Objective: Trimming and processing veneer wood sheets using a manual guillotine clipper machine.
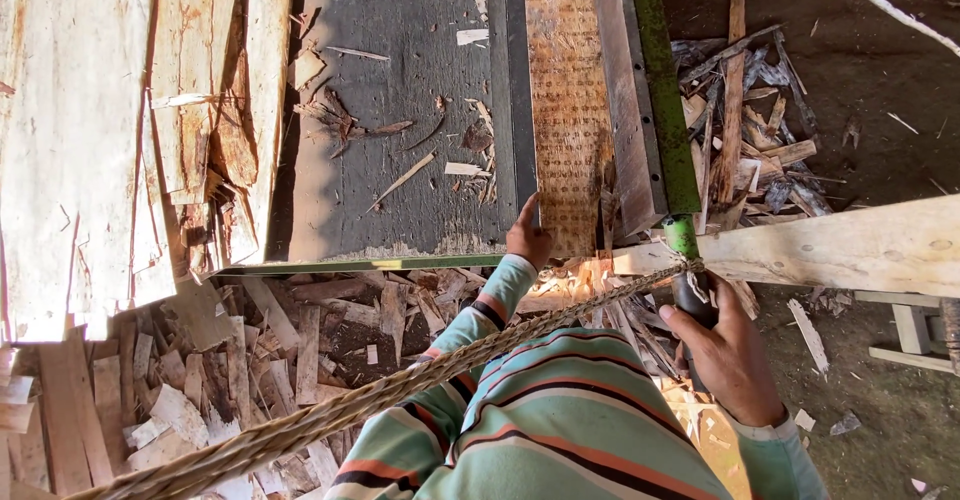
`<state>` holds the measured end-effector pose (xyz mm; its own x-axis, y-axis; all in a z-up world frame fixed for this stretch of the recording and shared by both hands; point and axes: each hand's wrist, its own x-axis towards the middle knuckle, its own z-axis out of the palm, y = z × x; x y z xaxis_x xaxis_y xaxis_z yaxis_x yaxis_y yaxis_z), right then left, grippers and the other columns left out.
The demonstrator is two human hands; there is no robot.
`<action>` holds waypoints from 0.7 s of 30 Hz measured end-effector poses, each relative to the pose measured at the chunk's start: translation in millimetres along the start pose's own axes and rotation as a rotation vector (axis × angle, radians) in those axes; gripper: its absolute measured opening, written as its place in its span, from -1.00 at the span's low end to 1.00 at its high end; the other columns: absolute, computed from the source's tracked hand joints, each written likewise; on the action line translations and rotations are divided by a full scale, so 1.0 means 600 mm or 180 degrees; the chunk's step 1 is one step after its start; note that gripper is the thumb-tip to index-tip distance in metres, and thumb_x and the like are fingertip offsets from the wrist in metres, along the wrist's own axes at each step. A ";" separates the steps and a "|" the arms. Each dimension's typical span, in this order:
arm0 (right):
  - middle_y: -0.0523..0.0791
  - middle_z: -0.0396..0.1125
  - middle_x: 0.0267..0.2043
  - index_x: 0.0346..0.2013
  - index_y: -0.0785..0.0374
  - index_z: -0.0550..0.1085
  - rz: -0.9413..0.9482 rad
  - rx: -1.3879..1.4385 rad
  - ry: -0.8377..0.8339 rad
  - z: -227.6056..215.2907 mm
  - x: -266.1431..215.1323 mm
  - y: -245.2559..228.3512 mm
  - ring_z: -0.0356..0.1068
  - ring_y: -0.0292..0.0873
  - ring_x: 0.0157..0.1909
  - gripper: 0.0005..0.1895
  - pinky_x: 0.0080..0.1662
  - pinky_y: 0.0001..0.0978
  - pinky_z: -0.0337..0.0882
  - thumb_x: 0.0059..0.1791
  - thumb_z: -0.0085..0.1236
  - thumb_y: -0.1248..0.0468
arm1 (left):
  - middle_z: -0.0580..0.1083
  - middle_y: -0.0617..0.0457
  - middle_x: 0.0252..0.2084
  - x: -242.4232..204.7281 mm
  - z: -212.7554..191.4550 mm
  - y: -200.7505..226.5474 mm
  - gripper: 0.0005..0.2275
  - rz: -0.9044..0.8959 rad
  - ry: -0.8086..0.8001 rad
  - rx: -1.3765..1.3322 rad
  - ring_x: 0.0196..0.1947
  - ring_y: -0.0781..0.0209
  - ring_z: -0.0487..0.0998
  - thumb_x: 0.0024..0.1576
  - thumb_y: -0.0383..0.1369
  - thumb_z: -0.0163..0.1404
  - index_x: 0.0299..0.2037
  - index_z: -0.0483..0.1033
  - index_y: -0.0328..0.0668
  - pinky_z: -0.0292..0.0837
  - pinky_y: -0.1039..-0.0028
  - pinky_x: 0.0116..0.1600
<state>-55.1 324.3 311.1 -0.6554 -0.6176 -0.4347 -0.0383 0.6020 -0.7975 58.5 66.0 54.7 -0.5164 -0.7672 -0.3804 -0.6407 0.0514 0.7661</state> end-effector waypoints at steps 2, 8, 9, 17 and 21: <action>-0.01 0.41 -0.25 0.25 0.32 0.28 0.0036 0.0035 -0.0041 -0.006 -0.003 -0.012 0.42 -0.14 -0.59 -0.40 -0.57 -0.23 0.46 -0.04 0.16 0.19 | 0.62 -0.10 -0.07 -0.035 -0.040 0.064 -0.28 -0.0664 -0.0370 -0.0649 -0.37 0.22 0.66 0.16 -0.51 -0.02 0.54 0.03 0.30 0.73 0.39 -0.24; 0.01 0.44 -0.24 0.25 0.35 0.28 -0.0351 -0.0237 0.0102 0.013 0.002 0.020 0.42 -0.16 -0.58 -0.39 -0.52 -0.25 0.43 -0.04 0.19 0.19 | 0.66 -0.13 -0.12 -0.016 -0.007 0.000 -0.26 -0.0142 -0.0139 0.0128 -0.34 0.12 0.68 0.19 -0.48 0.08 0.54 -0.04 0.23 0.67 0.34 -0.18; 0.01 0.44 -0.24 0.25 0.35 0.28 -0.0347 -0.0243 0.0093 0.015 0.004 0.031 0.42 -0.16 -0.58 -0.39 -0.52 -0.25 0.43 -0.04 0.19 0.19 | 0.66 -0.13 -0.12 -0.018 -0.012 0.005 -0.26 -0.0153 -0.0139 0.0124 -0.34 0.12 0.68 0.19 -0.48 0.08 0.54 -0.04 0.23 0.67 0.34 -0.18; 0.01 0.45 -0.28 0.21 0.33 0.28 -0.0168 0.0058 -0.0096 0.003 0.007 0.001 0.42 -0.16 -0.59 -0.44 -0.55 -0.24 0.46 -0.02 0.15 0.18 | 0.62 -0.23 0.02 0.032 0.027 -0.069 -0.25 0.0362 0.0163 -0.0099 -0.32 0.11 0.70 0.15 -0.57 0.06 0.54 0.03 0.21 0.68 0.33 -0.22; 0.02 0.45 -0.29 0.15 0.34 0.31 -0.0249 -0.0231 0.0001 0.056 0.044 0.123 0.42 -0.15 -0.56 -0.49 -0.52 -0.25 0.49 0.00 0.14 0.14 | 0.57 -0.17 0.02 -0.020 -0.043 0.065 -0.26 -0.1034 -0.0495 -0.1249 -0.37 0.03 0.67 0.13 -0.57 -0.06 0.51 -0.01 0.36 0.74 0.27 -0.31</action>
<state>-50.0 335.5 226.9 -0.6485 -0.6641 -0.3722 -0.1439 0.5870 -0.7967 54.5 60.7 102.4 -0.4240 -0.5986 -0.6796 -0.5363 -0.4388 0.7210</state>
